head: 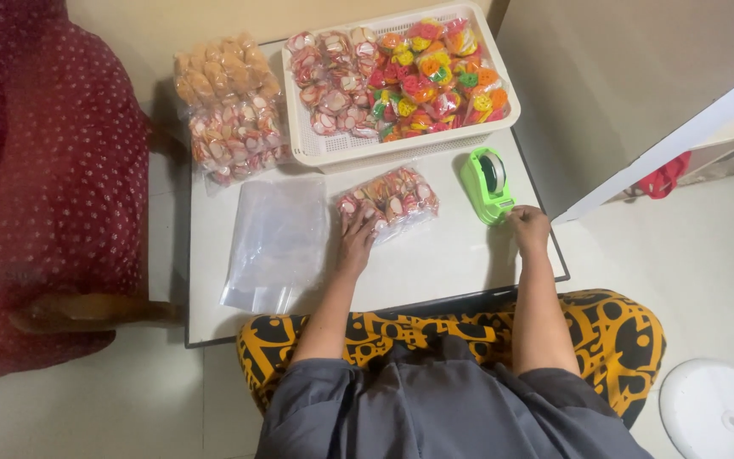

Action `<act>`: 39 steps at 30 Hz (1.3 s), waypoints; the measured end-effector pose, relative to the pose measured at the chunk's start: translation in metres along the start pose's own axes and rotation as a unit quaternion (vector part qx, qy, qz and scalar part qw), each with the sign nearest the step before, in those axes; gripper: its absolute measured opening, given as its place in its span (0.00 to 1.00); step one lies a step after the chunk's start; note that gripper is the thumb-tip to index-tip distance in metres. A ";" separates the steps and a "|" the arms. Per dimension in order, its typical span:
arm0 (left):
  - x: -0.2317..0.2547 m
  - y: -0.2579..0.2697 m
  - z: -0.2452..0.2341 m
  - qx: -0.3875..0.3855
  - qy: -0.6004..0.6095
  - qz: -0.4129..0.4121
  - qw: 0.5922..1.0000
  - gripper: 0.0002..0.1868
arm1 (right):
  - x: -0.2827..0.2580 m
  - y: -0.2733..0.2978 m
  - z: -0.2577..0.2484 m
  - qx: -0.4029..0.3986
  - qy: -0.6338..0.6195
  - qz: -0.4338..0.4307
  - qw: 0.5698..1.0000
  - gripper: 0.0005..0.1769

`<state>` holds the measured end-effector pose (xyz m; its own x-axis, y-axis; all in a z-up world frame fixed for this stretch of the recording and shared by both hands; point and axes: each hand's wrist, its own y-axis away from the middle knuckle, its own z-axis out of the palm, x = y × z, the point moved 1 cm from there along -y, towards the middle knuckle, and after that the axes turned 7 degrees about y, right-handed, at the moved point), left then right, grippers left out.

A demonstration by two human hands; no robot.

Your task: A person is packing small individually wrapped food items from a tray into plastic bags.

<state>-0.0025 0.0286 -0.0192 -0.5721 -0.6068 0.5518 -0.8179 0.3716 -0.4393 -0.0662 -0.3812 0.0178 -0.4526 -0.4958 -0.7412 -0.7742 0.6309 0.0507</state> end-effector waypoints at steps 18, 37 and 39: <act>0.000 0.002 0.010 0.017 -0.006 -0.039 0.999 0.26 | -0.101 0.074 0.041 -0.191 -0.127 -0.103 0.968 0.07; 0.000 0.004 0.015 0.055 0.000 -0.004 0.998 0.31 | -0.150 0.128 0.123 -0.216 -0.211 -0.170 0.938 0.25; 0.002 0.003 0.011 0.043 -0.004 0.005 0.999 0.31 | -0.151 0.128 0.126 -0.229 -0.243 -0.157 0.929 0.25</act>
<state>-0.0052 0.0209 -0.0273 -0.5789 -0.6096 0.5415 -0.8041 0.3164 -0.5034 -0.0410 -0.1505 0.0515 -0.0045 -0.2137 -0.9769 -0.9918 0.1260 -0.0230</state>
